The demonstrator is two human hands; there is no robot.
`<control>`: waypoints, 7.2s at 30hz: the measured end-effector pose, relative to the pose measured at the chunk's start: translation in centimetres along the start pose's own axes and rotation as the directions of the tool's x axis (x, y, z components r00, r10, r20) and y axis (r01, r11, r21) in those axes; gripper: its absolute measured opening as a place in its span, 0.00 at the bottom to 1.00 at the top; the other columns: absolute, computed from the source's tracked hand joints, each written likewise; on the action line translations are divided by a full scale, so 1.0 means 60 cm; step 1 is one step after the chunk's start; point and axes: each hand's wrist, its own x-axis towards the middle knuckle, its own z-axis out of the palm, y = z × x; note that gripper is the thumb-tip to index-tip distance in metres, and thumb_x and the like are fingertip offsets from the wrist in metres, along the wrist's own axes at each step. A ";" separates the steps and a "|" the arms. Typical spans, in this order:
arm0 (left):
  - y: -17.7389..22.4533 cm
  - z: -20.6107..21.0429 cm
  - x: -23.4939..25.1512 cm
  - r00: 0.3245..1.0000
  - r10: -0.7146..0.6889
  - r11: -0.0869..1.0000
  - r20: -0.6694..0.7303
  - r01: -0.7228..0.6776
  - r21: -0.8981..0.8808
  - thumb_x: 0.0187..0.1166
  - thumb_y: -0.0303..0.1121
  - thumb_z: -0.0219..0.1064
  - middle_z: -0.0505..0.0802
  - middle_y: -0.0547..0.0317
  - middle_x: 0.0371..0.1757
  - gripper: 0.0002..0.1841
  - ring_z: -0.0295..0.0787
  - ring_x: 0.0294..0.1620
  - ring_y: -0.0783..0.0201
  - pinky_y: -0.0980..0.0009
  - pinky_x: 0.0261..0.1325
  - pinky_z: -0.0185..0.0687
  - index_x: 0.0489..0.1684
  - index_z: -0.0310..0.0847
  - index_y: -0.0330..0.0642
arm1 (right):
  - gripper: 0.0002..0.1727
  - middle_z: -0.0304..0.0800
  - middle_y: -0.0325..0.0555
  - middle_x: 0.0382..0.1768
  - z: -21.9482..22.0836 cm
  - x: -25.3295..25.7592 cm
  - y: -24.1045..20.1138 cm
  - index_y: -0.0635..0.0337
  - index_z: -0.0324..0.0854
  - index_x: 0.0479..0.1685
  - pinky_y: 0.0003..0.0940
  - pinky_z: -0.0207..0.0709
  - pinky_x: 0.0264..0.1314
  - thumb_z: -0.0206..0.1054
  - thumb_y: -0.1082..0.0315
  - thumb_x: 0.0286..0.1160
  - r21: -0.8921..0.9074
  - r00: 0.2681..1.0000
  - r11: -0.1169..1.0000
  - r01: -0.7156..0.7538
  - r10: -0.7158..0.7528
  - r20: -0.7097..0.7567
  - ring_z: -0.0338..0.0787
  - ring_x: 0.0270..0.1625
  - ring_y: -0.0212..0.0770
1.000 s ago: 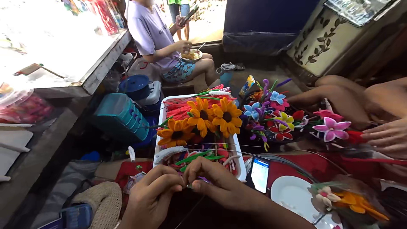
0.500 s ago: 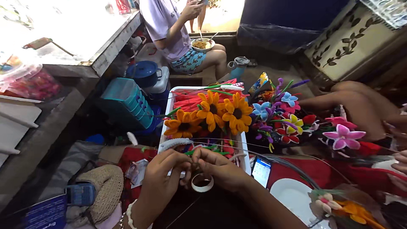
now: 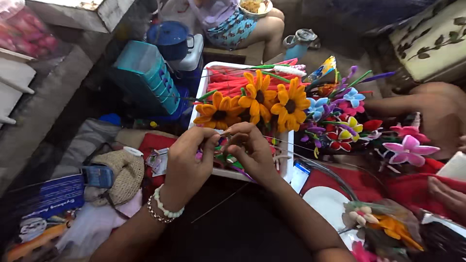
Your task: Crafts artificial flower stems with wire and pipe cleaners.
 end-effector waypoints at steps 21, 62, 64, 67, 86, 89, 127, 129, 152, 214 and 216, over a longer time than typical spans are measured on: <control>0.002 0.019 -0.009 0.996 0.093 0.988 -0.017 -0.090 0.129 0.86 0.34 0.64 0.96 0.55 0.42 0.11 0.91 0.45 0.64 0.66 0.53 0.84 0.54 0.93 0.43 | 0.10 0.90 0.38 0.39 0.010 0.003 -0.024 0.68 0.84 0.45 0.18 0.82 0.42 0.62 0.69 0.86 -0.003 0.987 0.999 -0.032 0.031 -0.155 0.86 0.38 0.21; -0.016 0.007 -0.010 0.953 0.145 0.978 0.264 -0.179 0.110 0.83 0.27 0.62 0.98 0.44 0.40 0.13 0.96 0.38 0.64 0.72 0.48 0.87 0.51 0.93 0.31 | 0.09 0.94 0.46 0.39 -0.006 -0.012 -0.032 0.67 0.90 0.42 0.38 0.78 0.59 0.68 0.70 0.79 -0.186 0.976 0.983 0.006 -0.046 -0.211 0.89 0.41 0.33; -0.014 0.017 -0.011 0.960 0.141 0.967 0.242 -0.186 0.176 0.83 0.26 0.61 0.98 0.45 0.41 0.13 0.97 0.38 0.60 0.67 0.45 0.87 0.50 0.93 0.33 | 0.09 0.92 0.48 0.37 -0.003 -0.013 -0.028 0.70 0.89 0.41 0.29 0.81 0.48 0.68 0.70 0.79 -0.095 0.970 0.994 -0.052 0.027 -0.243 0.87 0.38 0.31; -0.013 0.031 -0.012 0.970 0.119 0.976 0.211 -0.154 0.156 0.82 0.25 0.61 0.98 0.45 0.39 0.13 0.96 0.37 0.63 0.71 0.45 0.87 0.49 0.94 0.33 | 0.10 0.90 0.47 0.35 0.002 -0.018 -0.022 0.70 0.87 0.40 0.28 0.79 0.45 0.67 0.69 0.80 -0.046 0.957 0.995 -0.090 0.074 -0.279 0.86 0.37 0.30; -0.018 0.047 -0.026 0.983 0.105 0.985 0.149 -0.124 0.122 0.83 0.24 0.60 0.97 0.44 0.36 0.12 0.94 0.34 0.63 0.73 0.43 0.85 0.47 0.93 0.30 | 0.09 0.86 0.35 0.36 0.003 -0.025 -0.035 0.66 0.84 0.42 0.19 0.75 0.43 0.58 0.74 0.85 0.545 0.868 0.748 -0.379 0.492 -0.071 0.80 0.36 0.21; -0.018 0.048 -0.030 0.982 0.100 0.981 0.158 -0.124 0.152 0.83 0.24 0.59 0.98 0.45 0.36 0.13 0.96 0.34 0.61 0.70 0.43 0.87 0.47 0.93 0.31 | 0.09 0.84 0.31 0.31 0.002 -0.024 -0.037 0.61 0.83 0.40 0.15 0.66 0.28 0.57 0.72 0.86 0.591 0.832 0.680 -0.433 0.554 -0.028 0.72 0.25 0.19; -0.030 0.076 -0.035 0.985 -0.034 0.982 0.170 0.001 0.190 0.84 0.23 0.57 0.97 0.36 0.43 0.16 0.97 0.41 0.48 0.58 0.50 0.89 0.60 0.88 0.24 | 0.11 0.87 0.41 0.44 0.031 -0.008 -0.004 0.70 0.84 0.48 0.19 0.77 0.39 0.55 0.79 0.84 0.431 0.852 0.844 -0.320 0.455 -0.259 0.81 0.36 0.22; -0.031 0.077 -0.035 0.986 -0.039 0.980 0.164 0.006 0.197 0.85 0.23 0.57 0.97 0.36 0.42 0.16 0.97 0.41 0.47 0.57 0.50 0.90 0.61 0.87 0.24 | 0.11 0.87 0.42 0.44 0.035 -0.007 -0.002 0.71 0.84 0.47 0.20 0.78 0.41 0.54 0.80 0.84 0.431 0.854 0.849 -0.305 0.444 -0.272 0.82 0.37 0.23; -0.033 0.069 -0.024 0.999 -0.016 0.981 0.027 0.010 0.192 0.81 0.28 0.63 0.98 0.45 0.37 0.13 0.96 0.33 0.57 0.63 0.39 0.87 0.51 0.94 0.34 | 0.02 0.85 0.36 0.25 0.058 -0.022 0.005 0.64 0.78 0.40 0.18 0.73 0.25 0.62 0.76 0.82 0.393 0.860 0.869 -0.302 0.426 -0.280 0.78 0.21 0.22; -0.091 0.007 0.048 0.999 -0.016 0.999 0.034 0.015 0.031 0.85 0.33 0.67 0.90 0.46 0.37 0.13 0.85 0.40 0.69 0.78 0.45 0.80 0.43 0.88 0.28 | 0.09 0.92 0.41 0.26 0.050 -0.018 -0.006 0.60 0.88 0.48 0.49 0.78 0.55 0.66 0.65 0.83 -0.599 0.989 0.801 0.006 -0.092 -0.113 0.90 0.29 0.39; -0.090 -0.003 0.041 0.996 -0.010 0.999 0.086 0.007 0.036 0.85 0.33 0.67 0.92 0.45 0.39 0.12 0.86 0.41 0.67 0.76 0.46 0.80 0.45 0.90 0.30 | 0.11 0.91 0.42 0.25 0.027 -0.019 -0.006 0.60 0.86 0.50 0.51 0.78 0.53 0.68 0.62 0.82 -0.637 0.994 0.767 -0.075 0.009 -0.106 0.90 0.29 0.40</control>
